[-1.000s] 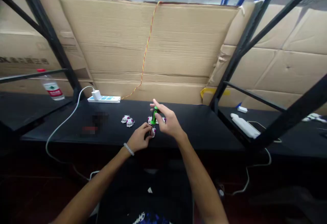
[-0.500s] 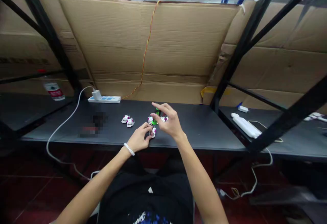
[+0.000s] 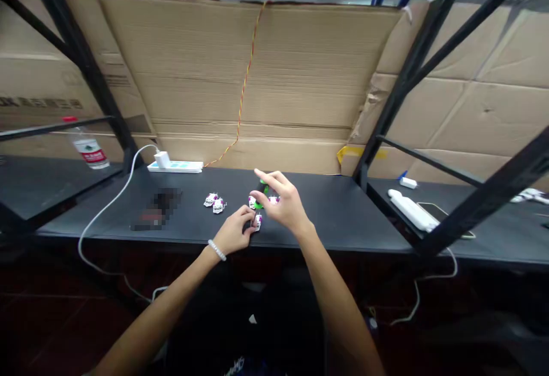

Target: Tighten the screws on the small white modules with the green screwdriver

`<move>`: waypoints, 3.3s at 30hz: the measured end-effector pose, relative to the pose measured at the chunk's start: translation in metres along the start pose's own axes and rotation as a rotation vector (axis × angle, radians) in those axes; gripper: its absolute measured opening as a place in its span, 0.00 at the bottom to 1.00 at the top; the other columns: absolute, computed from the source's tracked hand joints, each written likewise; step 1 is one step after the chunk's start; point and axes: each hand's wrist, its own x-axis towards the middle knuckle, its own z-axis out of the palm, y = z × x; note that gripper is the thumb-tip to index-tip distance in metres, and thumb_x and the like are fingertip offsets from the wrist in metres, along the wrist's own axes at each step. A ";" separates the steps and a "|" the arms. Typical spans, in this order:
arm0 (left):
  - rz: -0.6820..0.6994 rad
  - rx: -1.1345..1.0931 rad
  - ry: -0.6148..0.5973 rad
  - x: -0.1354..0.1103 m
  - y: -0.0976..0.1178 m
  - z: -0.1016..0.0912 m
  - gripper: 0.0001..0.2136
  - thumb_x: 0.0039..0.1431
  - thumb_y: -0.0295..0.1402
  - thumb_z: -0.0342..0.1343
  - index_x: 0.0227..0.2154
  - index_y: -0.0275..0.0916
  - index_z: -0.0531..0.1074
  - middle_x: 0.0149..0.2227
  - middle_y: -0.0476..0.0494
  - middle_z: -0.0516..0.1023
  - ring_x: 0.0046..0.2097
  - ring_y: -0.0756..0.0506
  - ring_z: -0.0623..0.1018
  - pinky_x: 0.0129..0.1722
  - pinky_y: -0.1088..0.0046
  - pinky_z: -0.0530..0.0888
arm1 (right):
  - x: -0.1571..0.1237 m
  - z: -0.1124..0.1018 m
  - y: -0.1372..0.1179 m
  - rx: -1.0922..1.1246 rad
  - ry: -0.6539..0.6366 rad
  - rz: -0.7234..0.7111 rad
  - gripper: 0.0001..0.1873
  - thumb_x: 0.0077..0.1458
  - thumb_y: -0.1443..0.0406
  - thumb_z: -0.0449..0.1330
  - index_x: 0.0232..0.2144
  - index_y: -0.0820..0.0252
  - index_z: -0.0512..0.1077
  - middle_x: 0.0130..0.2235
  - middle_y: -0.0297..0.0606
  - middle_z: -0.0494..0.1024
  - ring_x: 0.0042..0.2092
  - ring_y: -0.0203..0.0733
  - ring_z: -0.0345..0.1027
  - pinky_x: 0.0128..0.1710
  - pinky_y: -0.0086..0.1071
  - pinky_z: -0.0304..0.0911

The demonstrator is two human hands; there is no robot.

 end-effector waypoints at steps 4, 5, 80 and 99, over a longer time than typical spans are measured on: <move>-0.005 0.006 -0.005 0.000 -0.001 0.001 0.09 0.54 0.18 0.57 0.29 0.40 0.70 0.41 0.44 0.74 0.44 0.44 0.77 0.50 0.65 0.76 | -0.001 -0.001 -0.001 0.158 -0.092 0.003 0.27 0.70 0.62 0.54 0.69 0.51 0.64 0.58 0.46 0.78 0.55 0.46 0.75 0.59 0.46 0.71; -0.005 0.010 -0.005 0.000 -0.001 0.001 0.09 0.54 0.18 0.57 0.29 0.40 0.70 0.42 0.44 0.74 0.44 0.44 0.77 0.50 0.65 0.76 | -0.001 -0.001 -0.001 0.156 -0.087 0.010 0.26 0.70 0.62 0.56 0.68 0.50 0.66 0.55 0.44 0.79 0.52 0.45 0.76 0.56 0.44 0.73; 0.009 0.080 -0.001 0.000 0.000 0.003 0.10 0.53 0.17 0.57 0.29 0.40 0.68 0.41 0.44 0.72 0.43 0.43 0.76 0.48 0.65 0.77 | -0.002 0.001 -0.003 0.082 -0.084 -0.047 0.27 0.69 0.62 0.56 0.68 0.52 0.65 0.56 0.47 0.77 0.52 0.48 0.74 0.55 0.45 0.72; -0.002 0.074 -0.001 0.001 0.002 0.002 0.09 0.54 0.18 0.57 0.28 0.40 0.69 0.41 0.43 0.73 0.43 0.43 0.76 0.48 0.65 0.77 | -0.005 0.006 -0.003 -0.013 0.106 0.006 0.18 0.61 0.59 0.67 0.53 0.50 0.79 0.42 0.39 0.76 0.36 0.40 0.71 0.39 0.38 0.75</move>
